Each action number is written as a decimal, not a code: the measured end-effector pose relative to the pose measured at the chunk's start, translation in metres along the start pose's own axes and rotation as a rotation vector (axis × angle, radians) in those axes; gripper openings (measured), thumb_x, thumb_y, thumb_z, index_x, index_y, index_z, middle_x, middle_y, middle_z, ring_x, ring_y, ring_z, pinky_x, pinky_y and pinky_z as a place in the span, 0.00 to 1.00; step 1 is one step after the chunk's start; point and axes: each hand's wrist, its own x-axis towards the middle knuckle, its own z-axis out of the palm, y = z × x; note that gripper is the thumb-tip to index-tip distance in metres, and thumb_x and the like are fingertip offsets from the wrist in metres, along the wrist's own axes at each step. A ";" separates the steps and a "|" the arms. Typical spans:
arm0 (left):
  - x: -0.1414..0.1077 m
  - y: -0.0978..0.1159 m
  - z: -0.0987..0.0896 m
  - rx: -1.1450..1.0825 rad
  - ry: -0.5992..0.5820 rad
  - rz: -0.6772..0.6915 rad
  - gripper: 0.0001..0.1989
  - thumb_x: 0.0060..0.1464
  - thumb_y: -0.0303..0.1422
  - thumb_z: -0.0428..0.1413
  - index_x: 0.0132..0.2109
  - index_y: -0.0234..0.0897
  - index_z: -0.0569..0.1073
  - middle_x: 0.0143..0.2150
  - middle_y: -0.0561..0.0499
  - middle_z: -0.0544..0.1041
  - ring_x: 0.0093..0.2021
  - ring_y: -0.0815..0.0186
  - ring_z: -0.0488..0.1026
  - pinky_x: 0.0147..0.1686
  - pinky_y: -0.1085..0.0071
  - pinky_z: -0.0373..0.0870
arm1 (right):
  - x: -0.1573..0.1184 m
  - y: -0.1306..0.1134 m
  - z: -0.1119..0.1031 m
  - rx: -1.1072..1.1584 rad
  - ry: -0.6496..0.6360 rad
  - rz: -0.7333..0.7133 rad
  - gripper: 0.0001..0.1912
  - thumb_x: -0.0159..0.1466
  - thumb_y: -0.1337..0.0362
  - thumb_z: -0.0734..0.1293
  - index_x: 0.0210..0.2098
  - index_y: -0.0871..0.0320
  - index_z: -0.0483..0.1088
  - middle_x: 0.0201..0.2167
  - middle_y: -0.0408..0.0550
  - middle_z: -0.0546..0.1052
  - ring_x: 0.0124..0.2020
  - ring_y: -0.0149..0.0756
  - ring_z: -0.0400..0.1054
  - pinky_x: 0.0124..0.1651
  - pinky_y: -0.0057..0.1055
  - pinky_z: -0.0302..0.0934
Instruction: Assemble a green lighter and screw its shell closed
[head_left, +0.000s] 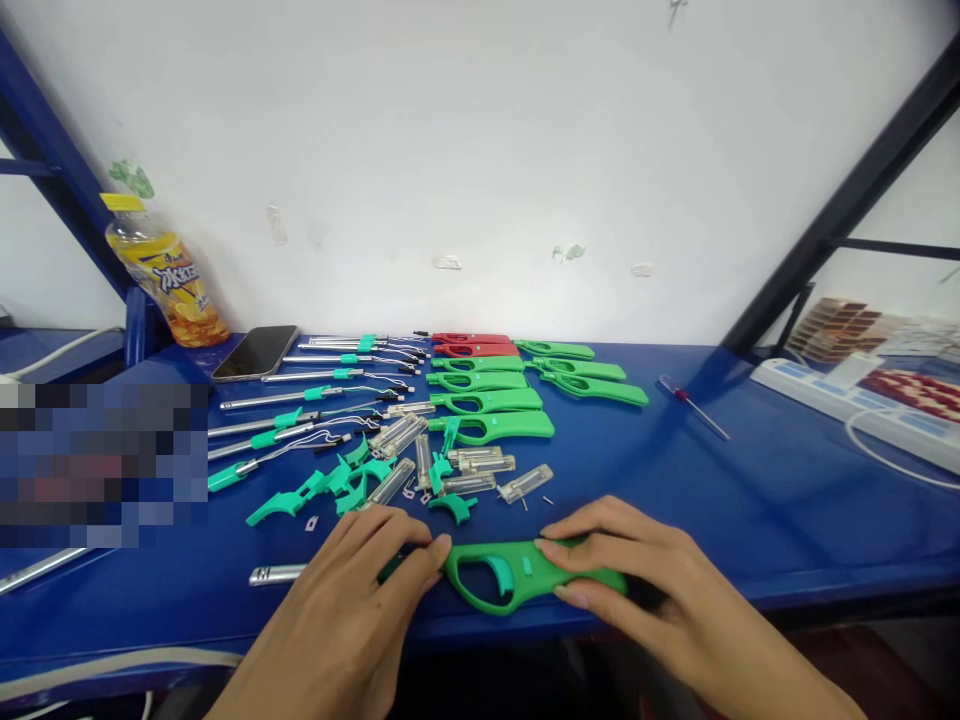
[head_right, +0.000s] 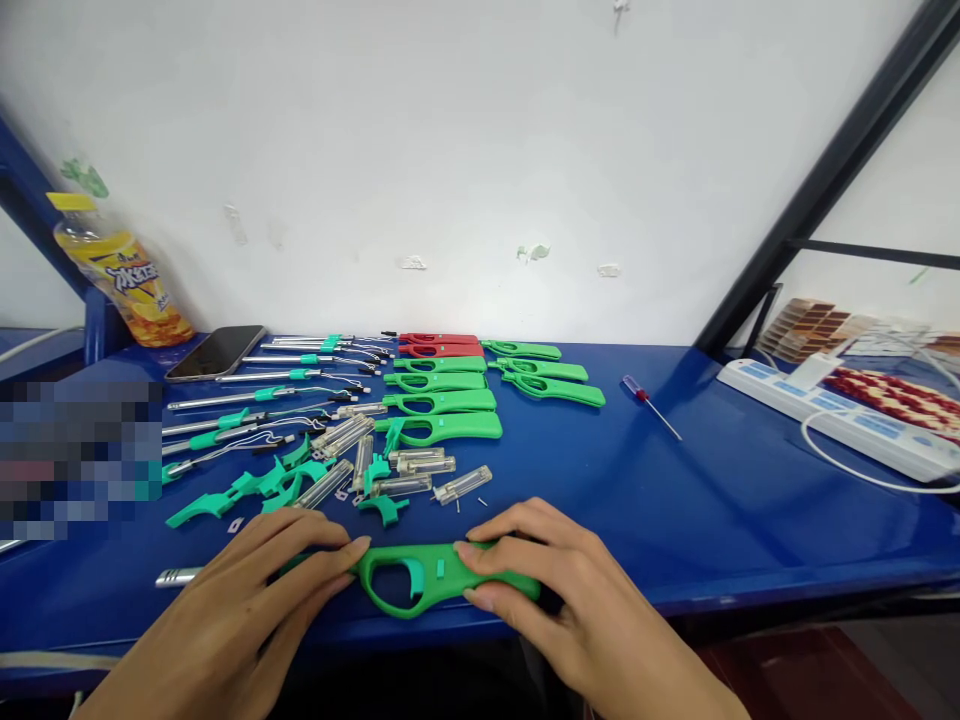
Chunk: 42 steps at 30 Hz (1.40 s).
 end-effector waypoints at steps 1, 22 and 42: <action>-0.001 0.000 0.001 -0.002 0.002 -0.010 0.20 0.68 0.17 0.48 0.56 0.38 0.78 0.45 0.50 0.78 0.46 0.65 0.74 0.50 0.67 0.73 | 0.001 0.001 0.000 0.011 -0.009 0.003 0.07 0.77 0.55 0.69 0.53 0.39 0.79 0.54 0.38 0.81 0.55 0.31 0.75 0.58 0.26 0.68; -0.007 -0.003 -0.006 0.103 0.018 0.035 0.23 0.71 0.21 0.54 0.68 0.40 0.72 0.60 0.46 0.73 0.60 0.59 0.67 0.62 0.61 0.62 | -0.010 0.001 0.002 -0.152 0.185 -0.017 0.13 0.73 0.48 0.70 0.47 0.47 0.82 0.41 0.44 0.85 0.46 0.42 0.82 0.62 0.37 0.72; -0.017 -0.013 -0.004 0.241 -0.085 0.127 0.24 0.73 0.23 0.50 0.72 0.35 0.69 0.55 0.46 0.81 0.58 0.57 0.72 0.64 0.58 0.61 | -0.012 0.001 0.001 -0.196 0.189 0.060 0.19 0.72 0.41 0.69 0.47 0.45 0.84 0.46 0.45 0.88 0.54 0.49 0.83 0.63 0.41 0.75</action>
